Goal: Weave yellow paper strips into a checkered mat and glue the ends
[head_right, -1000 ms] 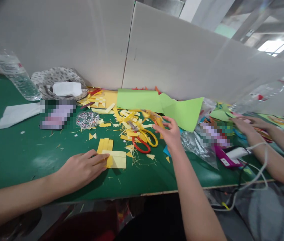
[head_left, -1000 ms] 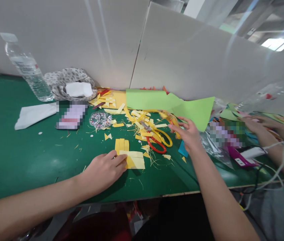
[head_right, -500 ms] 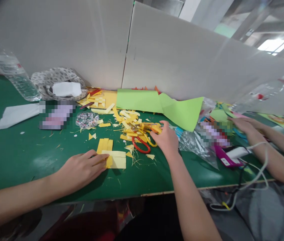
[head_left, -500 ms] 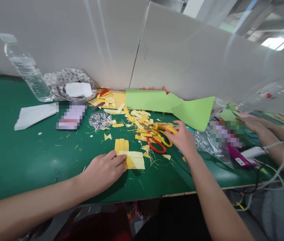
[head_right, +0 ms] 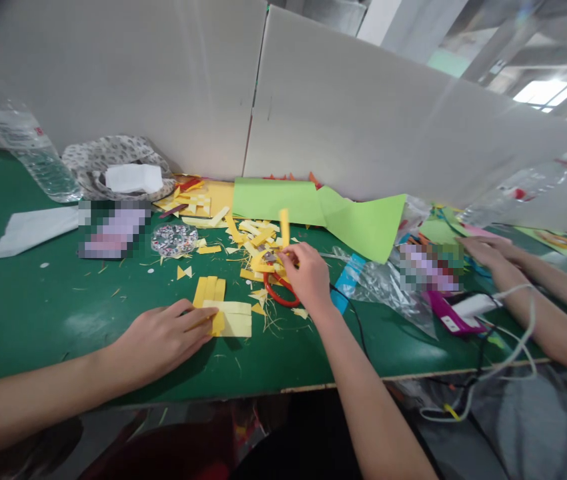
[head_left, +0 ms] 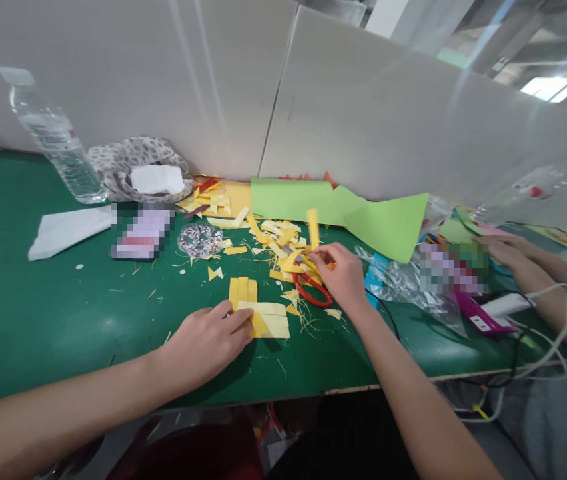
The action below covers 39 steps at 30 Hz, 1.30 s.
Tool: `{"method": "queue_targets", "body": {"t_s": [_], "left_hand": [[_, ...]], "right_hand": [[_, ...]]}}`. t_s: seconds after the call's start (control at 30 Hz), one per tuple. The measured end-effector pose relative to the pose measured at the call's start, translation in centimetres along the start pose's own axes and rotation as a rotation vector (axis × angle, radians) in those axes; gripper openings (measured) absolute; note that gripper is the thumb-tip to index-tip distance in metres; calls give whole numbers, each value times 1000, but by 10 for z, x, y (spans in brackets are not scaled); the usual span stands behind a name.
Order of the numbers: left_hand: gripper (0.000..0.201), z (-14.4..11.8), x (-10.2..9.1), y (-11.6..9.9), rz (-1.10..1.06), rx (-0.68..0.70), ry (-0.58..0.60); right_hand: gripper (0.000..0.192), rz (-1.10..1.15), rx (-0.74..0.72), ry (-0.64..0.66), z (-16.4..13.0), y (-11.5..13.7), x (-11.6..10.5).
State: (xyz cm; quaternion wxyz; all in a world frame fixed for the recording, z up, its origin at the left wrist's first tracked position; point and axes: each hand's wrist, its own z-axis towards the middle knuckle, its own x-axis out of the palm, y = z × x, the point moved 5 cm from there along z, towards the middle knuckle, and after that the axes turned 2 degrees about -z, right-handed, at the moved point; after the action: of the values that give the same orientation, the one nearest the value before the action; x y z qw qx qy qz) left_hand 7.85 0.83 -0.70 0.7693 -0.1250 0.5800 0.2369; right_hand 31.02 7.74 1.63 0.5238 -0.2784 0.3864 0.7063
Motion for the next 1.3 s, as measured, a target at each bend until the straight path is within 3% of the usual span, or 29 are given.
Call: {"method": "queue_targets", "body": {"t_s": [0.1, 0.2, 0.3, 0.4, 0.5, 0.57, 0.63, 0.7, 0.8, 0.97, 1.07, 1.17, 1.3], "left_hand": [[15, -1, 1, 0, 6, 11, -4], [16, -1, 1, 0, 5, 9, -11], [18, 0, 0, 0, 9, 1, -7], [18, 0, -1, -1, 15, 4, -3], [18, 1, -1, -1, 9, 2, -10], [19, 1, -1, -1, 6, 0, -10], [19, 2, -1, -1, 7, 0, -9], [18, 2, -1, -1, 9, 3, -10], [18, 2, 0, 0, 7, -1, -6], [17, 0, 3, 0, 2, 2, 13], [16, -1, 3, 1, 0, -1, 21], [17, -1, 2, 1, -4, -8, 29], [18, 0, 3, 2, -7, -21, 42]], "right_hand": [[25, 194, 127, -74, 0, -1, -6], [25, 245, -15, 112, -3, 19, 0], [45, 198, -132, 293, -7, 30, 6], [44, 8, -61, 187, -5, 11, -2], [39, -309, 121, 26, -3, -21, -16], [45, -474, 219, 96, -4, -37, -14], [49, -498, 295, 204, -5, -45, -7], [50, -456, 336, 243, -6, -45, -2], [51, -402, 372, 176, -5, -42, -4], [54, -329, 436, -115, -4, -49, -34], [60, -129, 378, -246, -4, -45, -45], [68, 152, 266, -115, -4, -27, -36], [68, 248, 91, 127, -12, 6, -18]]}}
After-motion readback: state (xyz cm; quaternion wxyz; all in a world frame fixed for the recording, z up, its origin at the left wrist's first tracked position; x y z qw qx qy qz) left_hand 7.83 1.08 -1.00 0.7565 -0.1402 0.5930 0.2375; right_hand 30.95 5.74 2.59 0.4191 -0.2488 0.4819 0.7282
